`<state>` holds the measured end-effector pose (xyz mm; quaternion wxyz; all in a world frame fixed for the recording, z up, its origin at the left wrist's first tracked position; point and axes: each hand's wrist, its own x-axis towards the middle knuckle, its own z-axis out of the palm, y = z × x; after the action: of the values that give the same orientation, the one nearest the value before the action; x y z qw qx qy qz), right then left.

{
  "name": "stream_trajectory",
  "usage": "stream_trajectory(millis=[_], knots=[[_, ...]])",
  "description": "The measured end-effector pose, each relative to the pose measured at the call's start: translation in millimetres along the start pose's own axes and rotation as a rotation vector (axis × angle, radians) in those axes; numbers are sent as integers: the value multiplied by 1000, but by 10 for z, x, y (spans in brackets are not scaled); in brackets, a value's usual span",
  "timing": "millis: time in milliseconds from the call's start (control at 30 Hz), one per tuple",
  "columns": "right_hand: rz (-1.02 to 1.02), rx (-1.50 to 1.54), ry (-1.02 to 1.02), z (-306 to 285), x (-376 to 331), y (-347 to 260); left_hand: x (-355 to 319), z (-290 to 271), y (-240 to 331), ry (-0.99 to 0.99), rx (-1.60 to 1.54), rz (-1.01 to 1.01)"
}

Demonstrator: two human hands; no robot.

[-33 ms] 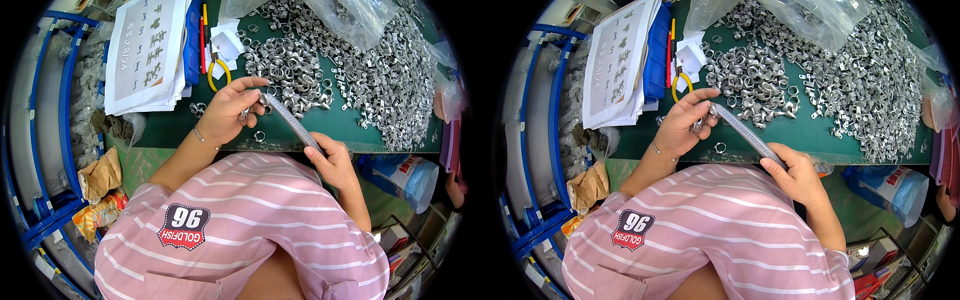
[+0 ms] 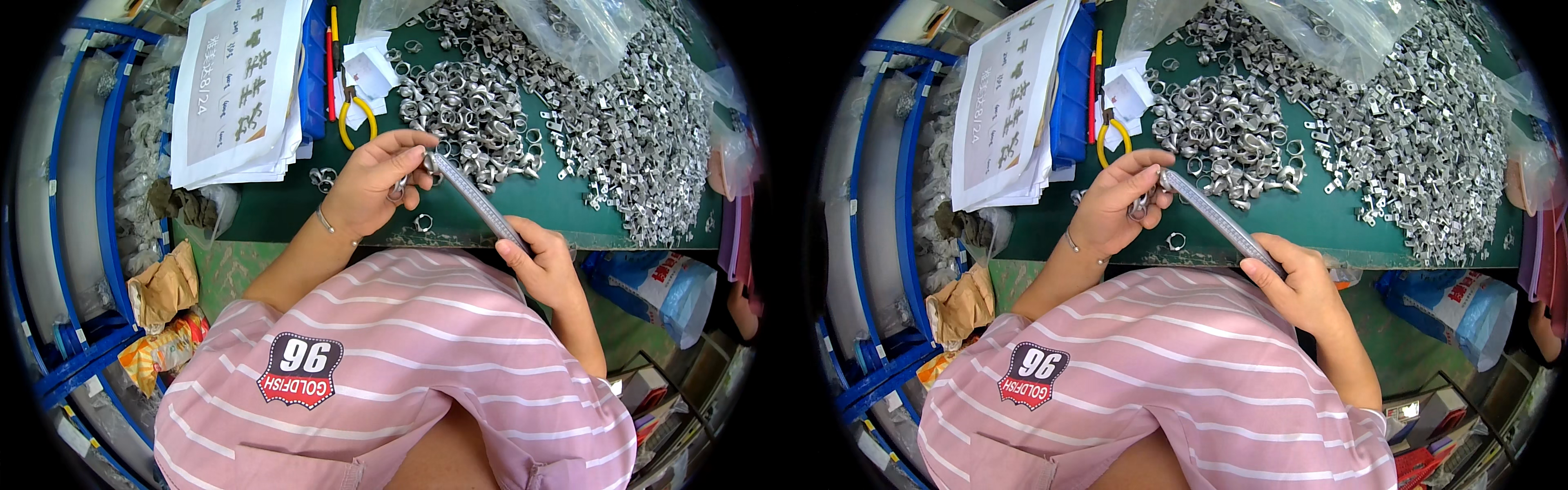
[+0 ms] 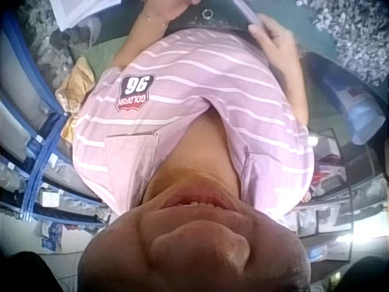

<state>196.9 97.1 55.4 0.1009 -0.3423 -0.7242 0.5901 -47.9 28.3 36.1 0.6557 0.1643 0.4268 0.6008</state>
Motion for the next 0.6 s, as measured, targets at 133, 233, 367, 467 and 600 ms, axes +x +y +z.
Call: stream_trajectory(millis=[133,233,367,467,600], knots=[[19,-17,-5,5,14,-23,-30,103,27,38,136,34],[18,-44,-8,-1,26,-48,-52,125,4,39,296,136],[-22,-49,-10,-1,28,-48,-25,80,-52,62,110,180],[-78,-65,-1,28,41,-36,-12,65,-43,64,121,147],[-67,-51,-11,51,62,-68,-52,132,-53,105,227,84]])
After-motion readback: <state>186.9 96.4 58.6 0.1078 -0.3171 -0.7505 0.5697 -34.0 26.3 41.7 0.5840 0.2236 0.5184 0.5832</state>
